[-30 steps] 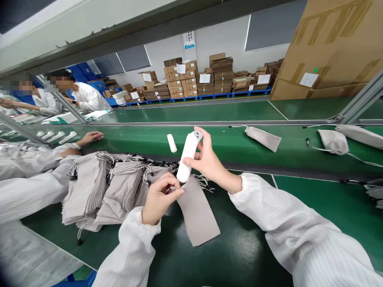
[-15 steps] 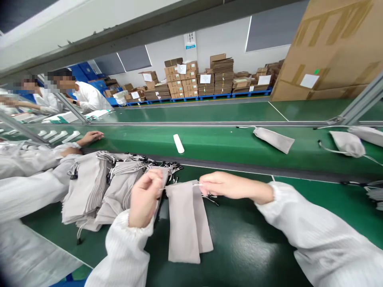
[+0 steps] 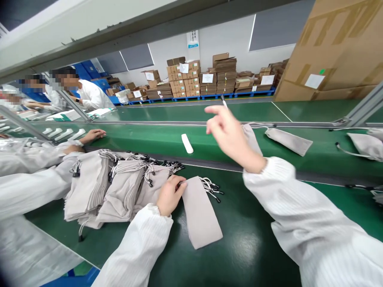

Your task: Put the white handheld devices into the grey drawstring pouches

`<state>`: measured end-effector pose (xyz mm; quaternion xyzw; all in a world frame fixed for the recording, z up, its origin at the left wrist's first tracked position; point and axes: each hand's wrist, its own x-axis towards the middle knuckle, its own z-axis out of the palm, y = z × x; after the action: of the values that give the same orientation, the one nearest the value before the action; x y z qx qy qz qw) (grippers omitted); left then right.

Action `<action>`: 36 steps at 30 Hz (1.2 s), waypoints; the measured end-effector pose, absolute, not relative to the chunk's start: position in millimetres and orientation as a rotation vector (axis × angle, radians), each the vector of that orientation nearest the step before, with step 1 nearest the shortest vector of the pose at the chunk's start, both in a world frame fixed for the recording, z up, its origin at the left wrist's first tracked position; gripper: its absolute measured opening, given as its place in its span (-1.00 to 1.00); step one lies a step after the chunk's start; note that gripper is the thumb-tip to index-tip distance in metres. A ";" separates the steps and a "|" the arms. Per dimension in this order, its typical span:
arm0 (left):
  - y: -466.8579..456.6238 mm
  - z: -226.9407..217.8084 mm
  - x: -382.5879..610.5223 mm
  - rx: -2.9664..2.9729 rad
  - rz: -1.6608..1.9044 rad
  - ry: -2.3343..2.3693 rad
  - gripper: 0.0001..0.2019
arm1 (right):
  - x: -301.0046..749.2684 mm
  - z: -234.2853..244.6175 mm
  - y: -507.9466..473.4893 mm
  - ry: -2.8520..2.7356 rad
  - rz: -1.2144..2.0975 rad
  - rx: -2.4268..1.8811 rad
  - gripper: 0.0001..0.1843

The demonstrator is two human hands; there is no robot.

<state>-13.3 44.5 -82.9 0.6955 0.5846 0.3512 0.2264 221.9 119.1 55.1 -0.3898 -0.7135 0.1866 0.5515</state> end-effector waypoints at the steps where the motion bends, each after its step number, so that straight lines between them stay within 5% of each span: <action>1: 45.2 -85.2 -13.5 1.922 0.959 1.621 -0.90 | 209.8 45.2 134.5 -1.844 0.400 -1.014 -0.66; 5: 45.3 -87.4 -15.0 1.950 0.956 1.620 -0.92 | 160.0 -4.6 190.4 -2.297 0.346 -1.455 -0.57; 13: 38.9 -80.2 -14.2 2.114 0.999 1.520 -0.90 | 124.2 -68.1 232.2 -2.307 0.304 -1.724 -0.56; 20: 28.4 -60.7 -14.5 2.113 1.117 1.303 -0.92 | 156.7 -52.7 212.2 -2.180 0.377 -1.425 -0.18; 28: 20.2 -36.3 -3.7 1.711 1.281 1.043 -0.83 | 177.4 -11.6 108.1 -1.484 1.242 -0.668 0.13; 31: 16.1 -29.4 2.4 1.695 1.383 0.999 -0.82 | 178.4 -15.7 82.2 -1.481 1.331 -0.626 0.01; 34: 11.3 -23.7 7.9 1.653 1.490 1.042 -0.83 | 182.5 -23.2 70.1 -1.712 1.258 -0.634 -0.50; 36: 9.0 -20.9 9.4 1.609 1.552 1.089 -0.86 | 188.1 -24.6 63.9 -1.940 1.237 -0.656 -0.64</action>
<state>9.4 9.0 -20.9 0.6126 0.4148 0.5910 0.3216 188.1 63.9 -24.6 -0.2552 -0.7546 0.4812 0.3659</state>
